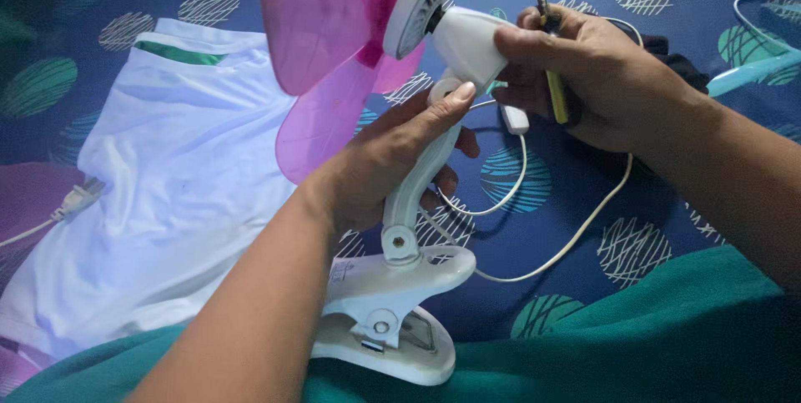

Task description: The person uses a screwdriver to remove screws from the base and neck of a small pink electric fan. They then detach the fan head from the stand and place it aside. The person then picks up a second, light blue fan and begins to unscrew its base.

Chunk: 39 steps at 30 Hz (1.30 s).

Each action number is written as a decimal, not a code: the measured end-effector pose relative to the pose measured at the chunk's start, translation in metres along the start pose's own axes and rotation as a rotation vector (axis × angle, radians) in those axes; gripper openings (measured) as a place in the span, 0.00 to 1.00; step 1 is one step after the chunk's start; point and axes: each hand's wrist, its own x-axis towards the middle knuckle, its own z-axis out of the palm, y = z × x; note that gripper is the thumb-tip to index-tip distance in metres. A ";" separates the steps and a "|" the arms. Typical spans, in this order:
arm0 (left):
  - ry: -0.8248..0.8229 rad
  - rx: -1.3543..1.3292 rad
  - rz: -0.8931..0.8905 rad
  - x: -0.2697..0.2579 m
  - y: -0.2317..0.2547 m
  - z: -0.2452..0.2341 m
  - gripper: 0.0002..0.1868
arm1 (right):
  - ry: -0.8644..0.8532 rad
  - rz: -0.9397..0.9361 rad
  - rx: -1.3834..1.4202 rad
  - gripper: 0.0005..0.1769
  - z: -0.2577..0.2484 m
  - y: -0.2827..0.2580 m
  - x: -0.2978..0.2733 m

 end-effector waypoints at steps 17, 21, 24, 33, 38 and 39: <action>0.316 0.054 -0.049 0.003 0.017 -0.042 0.37 | 0.029 0.100 -0.006 0.17 0.008 0.001 0.002; 0.379 0.107 -0.011 -0.009 0.029 -0.096 0.36 | 0.217 0.258 -0.059 0.13 0.016 -0.016 0.002; 0.538 0.217 -0.088 -0.030 0.035 -0.145 0.32 | 0.224 0.217 0.047 0.13 0.012 -0.042 -0.015; 0.851 0.316 -0.467 -0.092 -0.016 -0.263 0.29 | -0.052 -0.025 0.372 0.09 0.010 -0.079 -0.058; 0.932 0.335 -0.654 -0.105 -0.050 -0.294 0.30 | -0.053 0.131 0.372 0.13 0.036 -0.063 -0.067; 0.948 0.338 -0.652 -0.107 -0.052 -0.299 0.30 | -0.012 0.162 0.369 0.13 0.041 -0.057 -0.070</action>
